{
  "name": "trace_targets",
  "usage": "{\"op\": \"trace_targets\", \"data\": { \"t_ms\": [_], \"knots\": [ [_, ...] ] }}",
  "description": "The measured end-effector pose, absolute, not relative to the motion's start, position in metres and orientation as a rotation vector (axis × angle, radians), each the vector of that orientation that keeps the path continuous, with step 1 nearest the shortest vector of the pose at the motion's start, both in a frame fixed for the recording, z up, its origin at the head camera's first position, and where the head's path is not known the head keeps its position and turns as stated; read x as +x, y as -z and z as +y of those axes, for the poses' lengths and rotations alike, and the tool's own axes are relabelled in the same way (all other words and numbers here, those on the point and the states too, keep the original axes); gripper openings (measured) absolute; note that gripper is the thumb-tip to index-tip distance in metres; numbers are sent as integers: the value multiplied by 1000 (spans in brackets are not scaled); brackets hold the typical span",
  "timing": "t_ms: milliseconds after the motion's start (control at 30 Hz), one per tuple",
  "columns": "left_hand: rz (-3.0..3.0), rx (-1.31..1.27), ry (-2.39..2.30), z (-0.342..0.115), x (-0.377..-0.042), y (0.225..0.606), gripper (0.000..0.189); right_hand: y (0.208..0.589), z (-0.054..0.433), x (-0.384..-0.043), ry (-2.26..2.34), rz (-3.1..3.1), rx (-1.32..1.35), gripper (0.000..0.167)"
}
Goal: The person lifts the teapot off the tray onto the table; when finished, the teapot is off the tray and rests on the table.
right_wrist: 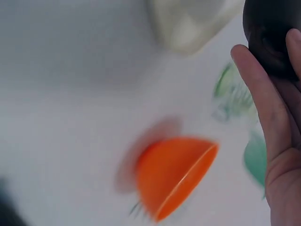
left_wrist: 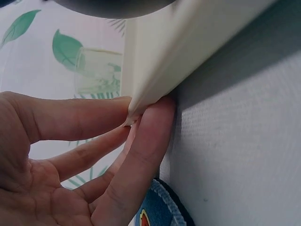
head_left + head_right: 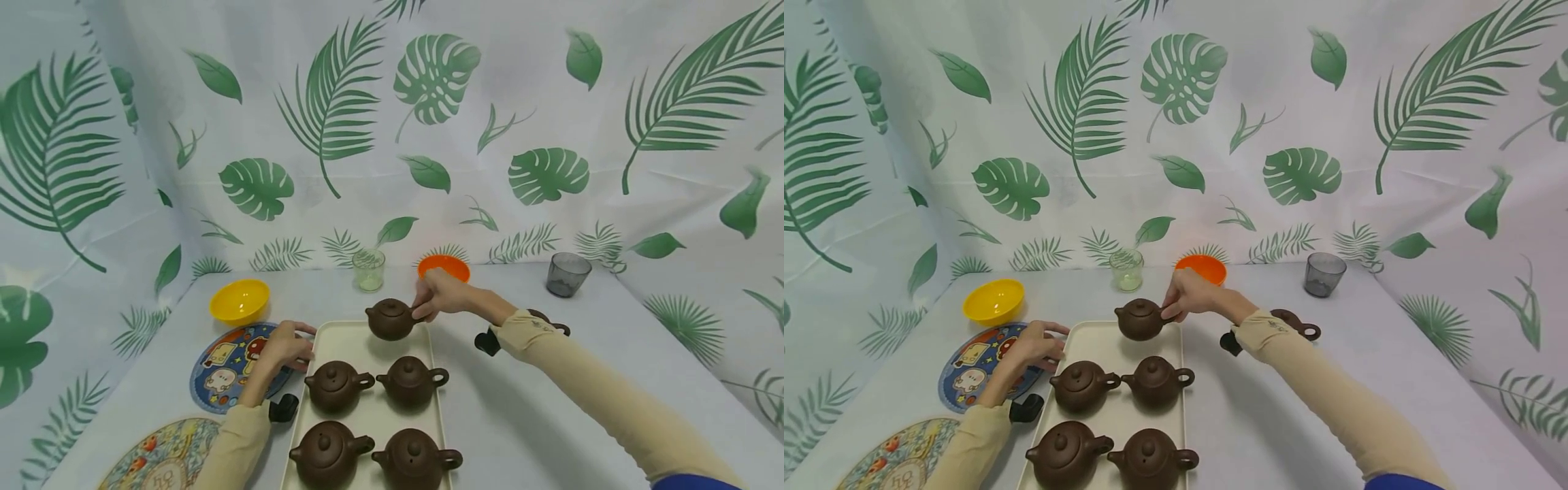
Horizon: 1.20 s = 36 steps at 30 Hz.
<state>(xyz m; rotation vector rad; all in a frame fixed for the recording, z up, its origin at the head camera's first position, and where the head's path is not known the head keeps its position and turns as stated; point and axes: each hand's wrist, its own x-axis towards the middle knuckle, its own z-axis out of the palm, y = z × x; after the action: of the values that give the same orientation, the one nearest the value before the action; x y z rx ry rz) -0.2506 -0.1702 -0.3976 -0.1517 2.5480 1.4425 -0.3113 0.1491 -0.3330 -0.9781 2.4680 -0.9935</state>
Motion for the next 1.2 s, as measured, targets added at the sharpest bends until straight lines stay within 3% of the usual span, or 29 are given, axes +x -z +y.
{"op": "trace_targets", "data": {
  "t_ms": [433, 1200],
  "knots": [
    [2557, -157, -1424, -171, -253, 399, 43, 343, 236, -309, 978, 2521, -823, 16],
    [2552, -130, -1428, -170, -252, 399, 45, 360, 255, -305, 829, 2596, -826, 14]
  ]
}}
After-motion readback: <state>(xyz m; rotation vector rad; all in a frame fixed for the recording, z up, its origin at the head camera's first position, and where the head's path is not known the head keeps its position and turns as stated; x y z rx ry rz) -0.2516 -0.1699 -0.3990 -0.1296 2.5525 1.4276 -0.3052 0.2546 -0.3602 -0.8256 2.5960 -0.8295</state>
